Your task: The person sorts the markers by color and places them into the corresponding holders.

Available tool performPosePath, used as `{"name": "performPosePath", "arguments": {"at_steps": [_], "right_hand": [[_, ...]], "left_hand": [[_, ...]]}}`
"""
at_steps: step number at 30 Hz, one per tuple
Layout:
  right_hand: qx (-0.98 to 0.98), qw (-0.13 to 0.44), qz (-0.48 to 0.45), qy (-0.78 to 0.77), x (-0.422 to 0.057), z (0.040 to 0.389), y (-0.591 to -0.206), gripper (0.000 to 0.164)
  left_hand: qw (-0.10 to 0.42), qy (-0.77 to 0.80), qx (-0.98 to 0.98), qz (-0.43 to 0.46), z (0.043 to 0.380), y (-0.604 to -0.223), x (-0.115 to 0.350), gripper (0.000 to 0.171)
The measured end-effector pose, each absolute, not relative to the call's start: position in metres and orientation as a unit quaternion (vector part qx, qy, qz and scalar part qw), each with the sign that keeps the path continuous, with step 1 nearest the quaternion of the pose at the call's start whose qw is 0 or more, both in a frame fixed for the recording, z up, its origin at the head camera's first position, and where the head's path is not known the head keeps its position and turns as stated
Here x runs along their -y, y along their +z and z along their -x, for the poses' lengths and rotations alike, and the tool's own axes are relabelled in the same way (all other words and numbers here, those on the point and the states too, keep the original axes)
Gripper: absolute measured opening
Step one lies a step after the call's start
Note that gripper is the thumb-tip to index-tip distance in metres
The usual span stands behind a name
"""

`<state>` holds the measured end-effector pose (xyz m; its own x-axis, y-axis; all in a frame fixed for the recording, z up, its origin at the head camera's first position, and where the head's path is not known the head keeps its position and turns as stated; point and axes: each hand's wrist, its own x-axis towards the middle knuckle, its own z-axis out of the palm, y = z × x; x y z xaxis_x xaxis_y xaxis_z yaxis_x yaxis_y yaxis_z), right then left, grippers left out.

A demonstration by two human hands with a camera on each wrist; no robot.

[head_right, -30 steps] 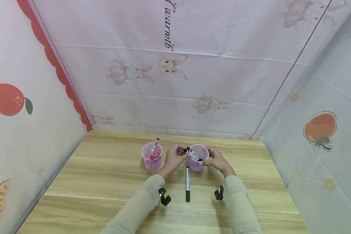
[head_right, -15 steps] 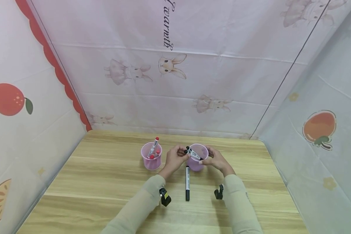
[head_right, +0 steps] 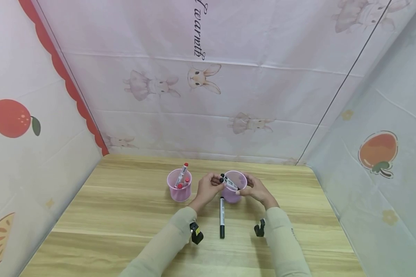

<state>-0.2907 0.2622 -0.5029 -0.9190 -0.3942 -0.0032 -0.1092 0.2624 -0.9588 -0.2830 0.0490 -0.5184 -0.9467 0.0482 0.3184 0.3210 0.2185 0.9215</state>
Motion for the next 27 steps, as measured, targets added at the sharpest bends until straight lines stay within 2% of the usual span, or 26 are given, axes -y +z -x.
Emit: {"name": "performPosePath", "arguments": {"at_steps": [20,27], "right_hand": [[-0.779,0.12,0.163,-0.593,-0.262,0.29,-0.504,0.08],[-0.788,0.103,0.159,-0.586,-0.271,0.303,-0.529,0.082]], "left_hand": [[0.099,-0.615,0.774,0.111,0.282,-0.521,-0.054,0.019],[0.087,-0.609,0.782,0.102,0.282,-0.519,-0.052,0.019]]}}
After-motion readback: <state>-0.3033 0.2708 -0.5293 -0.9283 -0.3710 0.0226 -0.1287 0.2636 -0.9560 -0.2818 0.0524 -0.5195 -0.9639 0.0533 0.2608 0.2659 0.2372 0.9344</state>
